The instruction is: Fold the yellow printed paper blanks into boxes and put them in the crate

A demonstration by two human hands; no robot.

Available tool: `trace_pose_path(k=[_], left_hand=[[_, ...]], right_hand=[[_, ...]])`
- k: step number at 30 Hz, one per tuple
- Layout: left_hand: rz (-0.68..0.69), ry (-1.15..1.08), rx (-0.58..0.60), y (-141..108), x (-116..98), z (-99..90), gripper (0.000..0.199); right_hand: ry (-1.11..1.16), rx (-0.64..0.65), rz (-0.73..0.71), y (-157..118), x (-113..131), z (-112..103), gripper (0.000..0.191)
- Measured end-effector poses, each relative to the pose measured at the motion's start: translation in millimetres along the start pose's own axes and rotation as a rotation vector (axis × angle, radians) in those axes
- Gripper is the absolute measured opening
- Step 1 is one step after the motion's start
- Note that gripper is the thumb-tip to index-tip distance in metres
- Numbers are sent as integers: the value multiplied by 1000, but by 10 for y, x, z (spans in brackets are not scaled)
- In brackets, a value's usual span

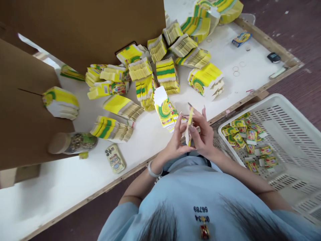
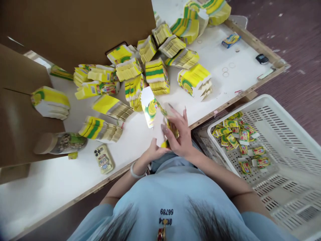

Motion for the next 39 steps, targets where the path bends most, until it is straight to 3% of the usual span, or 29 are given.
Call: trace_pose_path(k=[3, 9, 13, 17, 19, 21, 24, 26, 29, 32, 34, 36, 39], left_hand=[[-35, -91, -57, -62, 32, 30, 91], [-189, -55, -188, -196, 52, -30, 61], [-293, -114, -250, -253, 22, 41, 53], [-367, -289, -296, -382, 17, 146, 65], [-401, -347, -309, -483, 37, 177, 81], [-450, -360, -276, -575, 69, 193, 84], [-523, -378, -178, -653, 113, 193, 60], [-519, -380, -150, -659, 114, 176, 43], [-474, -305, -186, -658, 100, 153, 37], [-444, -256, -194, -683, 110, 165, 57], [-406, -232, -151, -698, 115, 168, 65], [-383, -219, -89, -705, 116, 158, 59], [-424, -191, -43, -696, 115, 113, 52]], right_hand=[[70, 61, 191, -50, -25, -18, 42], [73, 21, 338, -133, -159, -35, 47], [180, -75, 418, -288, -255, 25, 35], [341, -117, 385, -475, -291, 15, 50], [330, -66, 380, -546, -306, -37, 43], [321, 31, 431, -595, -334, -88, 35], [300, 155, 518, -634, -355, -146, 30], [246, 196, 502, -652, -332, -162, 34], [175, 171, 424, -700, -290, -182, 31], [138, 143, 316, -743, -288, -248, 27], [154, 268, 206, -752, -291, -281, 30], [183, 419, 142, -752, -304, -309, 34], [222, 517, 308, -743, -362, -326, 41]])
Point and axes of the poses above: each hand's wrist, its own y-axis towards the middle knuckle, its own z-axis out of the palm, x = y × z, the point moved 4 cm from there along y, towards the middle knuckle, and after that the axes turned 5 degrees about y, right-handed, at the moved point
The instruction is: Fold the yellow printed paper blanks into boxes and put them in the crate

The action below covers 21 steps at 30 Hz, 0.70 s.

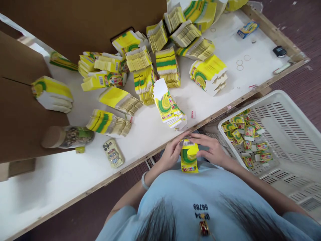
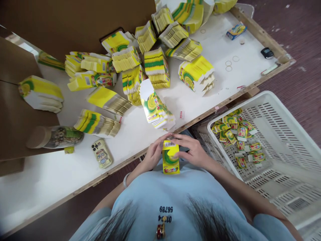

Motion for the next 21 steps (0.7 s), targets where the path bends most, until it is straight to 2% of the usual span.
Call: trace_pose_path(k=[2, 4, 7, 11, 13, 14, 16, 17, 19, 21], left_hand=[[-48, 63, 0, 14, -23, -28, 54], [-76, 118, 21, 30, -54, -38, 58], [-68, 125, 20, 46, -77, -35, 56], [-44, 133, -68, 31, -34, -13, 57], [34, 221, -58, 73, -68, -7, 60], [115, 301, -56, 130, -121, -30, 60], [298, 489, -110, 340, -269, -179, 54], [378, 589, -186, 494, -345, -318, 51], [383, 663, -330, 903, -410, -703, 45], [318, 757, -487, 1350, -379, -1149, 62]], right_hand=[[115, 31, 180, 15, -25, 29, 41], [231, 61, 291, 31, -15, 76, 44], [314, 45, 330, 70, 19, 91, 46], [408, 73, 347, 118, -4, 105, 47], [433, 61, 351, 125, -41, 68, 42], [419, 20, 352, 116, -64, 2, 37], [366, -103, 347, 52, -106, -257, 30], [326, -176, 344, -10, -118, -452, 28], [182, -319, 357, -190, -119, -934, 28], [-338, -520, 425, -431, -53, -1472, 30]])
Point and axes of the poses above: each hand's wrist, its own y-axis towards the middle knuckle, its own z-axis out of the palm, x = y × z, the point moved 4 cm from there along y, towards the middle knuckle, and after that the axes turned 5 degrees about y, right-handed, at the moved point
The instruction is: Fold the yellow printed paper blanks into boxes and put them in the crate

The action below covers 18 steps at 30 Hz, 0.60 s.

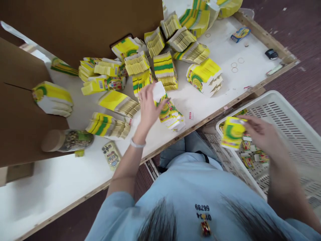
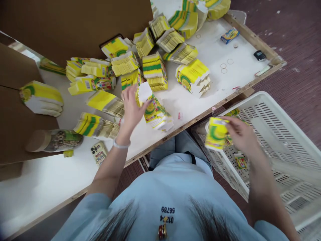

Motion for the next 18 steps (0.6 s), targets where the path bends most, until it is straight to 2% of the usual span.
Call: trace_pose_path(k=[1, 2, 4, 6, 8, 10, 13, 16, 18], left_hand=[[-63, 53, -24, 216, 211, 12, 67], [-124, 74, -7, 397, 411, 46, 65], [-190, 35, 116, 641, 721, 156, 44], [-189, -20, 151, 751, 881, 202, 27], [-117, -44, 92, 776, 898, 151, 22], [-6, -46, 1, 746, 806, 32, 25], [107, -77, -173, 603, 522, -191, 35], [98, -163, -350, 349, 103, -353, 43], [85, -213, -402, 176, -196, -377, 44]], right_hand=[[-249, -95, -16, 11, -44, -226, 33], [-430, -184, -36, 5, -61, -400, 39], [-618, -297, -90, -23, -34, -539, 55], [-603, -318, -169, -23, 53, -419, 62], [-522, -271, -278, 41, 184, -122, 57], [-425, -209, -397, 153, 351, 245, 52], [-246, -228, -592, 309, 690, 767, 49], [-45, -239, -760, 371, 1088, 1252, 55], [50, -221, -808, 387, 1307, 1554, 60]])
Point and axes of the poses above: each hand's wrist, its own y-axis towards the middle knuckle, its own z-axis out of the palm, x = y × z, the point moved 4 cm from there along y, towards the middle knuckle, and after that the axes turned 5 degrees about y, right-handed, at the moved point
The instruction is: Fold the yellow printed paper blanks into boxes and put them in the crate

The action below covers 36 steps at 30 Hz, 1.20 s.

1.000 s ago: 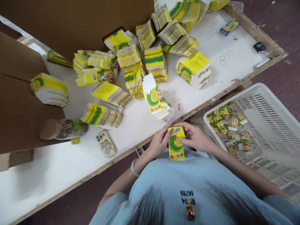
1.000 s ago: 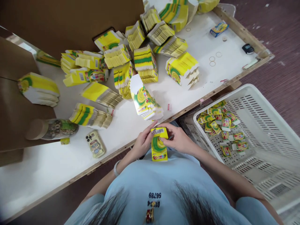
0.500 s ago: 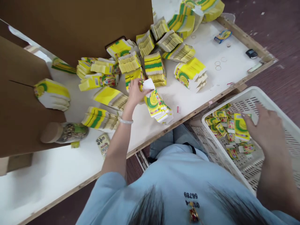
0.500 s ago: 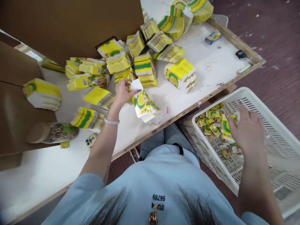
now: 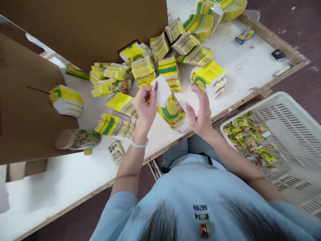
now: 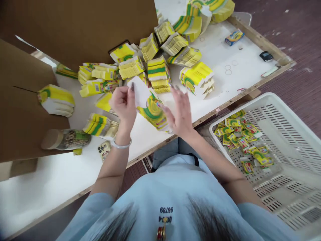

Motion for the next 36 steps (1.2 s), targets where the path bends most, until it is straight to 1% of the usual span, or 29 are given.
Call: trace_pose_path(k=[2, 3, 4, 5, 7, 10, 11, 13, 15, 18, 22, 26, 29, 32, 33, 34, 36], left_hand=[[-3, -24, -12, -101, -211, 34, 44], [-10, -33, -11, -125, -247, 67, 45], [-23, -40, -9, -128, -230, 106, 45], [-45, -48, -11, -114, -163, 147, 47], [-107, -64, -26, -53, 69, 229, 48], [-210, -93, -57, 49, 442, 324, 48], [-237, -106, -68, 74, 529, 341, 47], [-278, -131, -91, 108, 633, 356, 44], [-302, -155, -95, 126, 672, 361, 41], [-315, -178, -71, 132, 689, 382, 39], [-310, -152, -63, 106, 724, 417, 41], [-303, -80, -22, 66, 809, 451, 44], [-312, -4, 40, 59, 898, 478, 46], [-355, 54, 82, 67, 948, 470, 46], [-373, 64, 90, 59, 938, 454, 44], [-393, 66, 92, 35, 913, 431, 42], [-451, 22, 66, -89, 822, 370, 40]], right_hand=[[45, 0, 37, 63, 64, 286, 62], [50, 9, 77, 88, 55, 411, 62], [42, 23, 121, 113, 24, 523, 61], [23, 44, 163, 142, -23, 622, 59], [-40, 111, 230, 223, -133, 779, 57], [-161, 230, 293, 365, -249, 917, 57], [-193, 259, 299, 403, -258, 939, 58], [-233, 290, 283, 450, -241, 961, 59], [-245, 301, 265, 456, -216, 972, 60], [-236, 299, 278, 428, -236, 994, 58], [-192, 247, 273, 400, -329, 1018, 51], [-108, 154, 259, 393, -464, 971, 46], [-50, 123, 343, 386, -613, 917, 42], [-26, 167, 454, 356, -728, 891, 37], [-35, 193, 474, 338, -746, 886, 40], [-52, 225, 487, 315, -757, 882, 47], [-85, 308, 502, 245, -769, 882, 61]])
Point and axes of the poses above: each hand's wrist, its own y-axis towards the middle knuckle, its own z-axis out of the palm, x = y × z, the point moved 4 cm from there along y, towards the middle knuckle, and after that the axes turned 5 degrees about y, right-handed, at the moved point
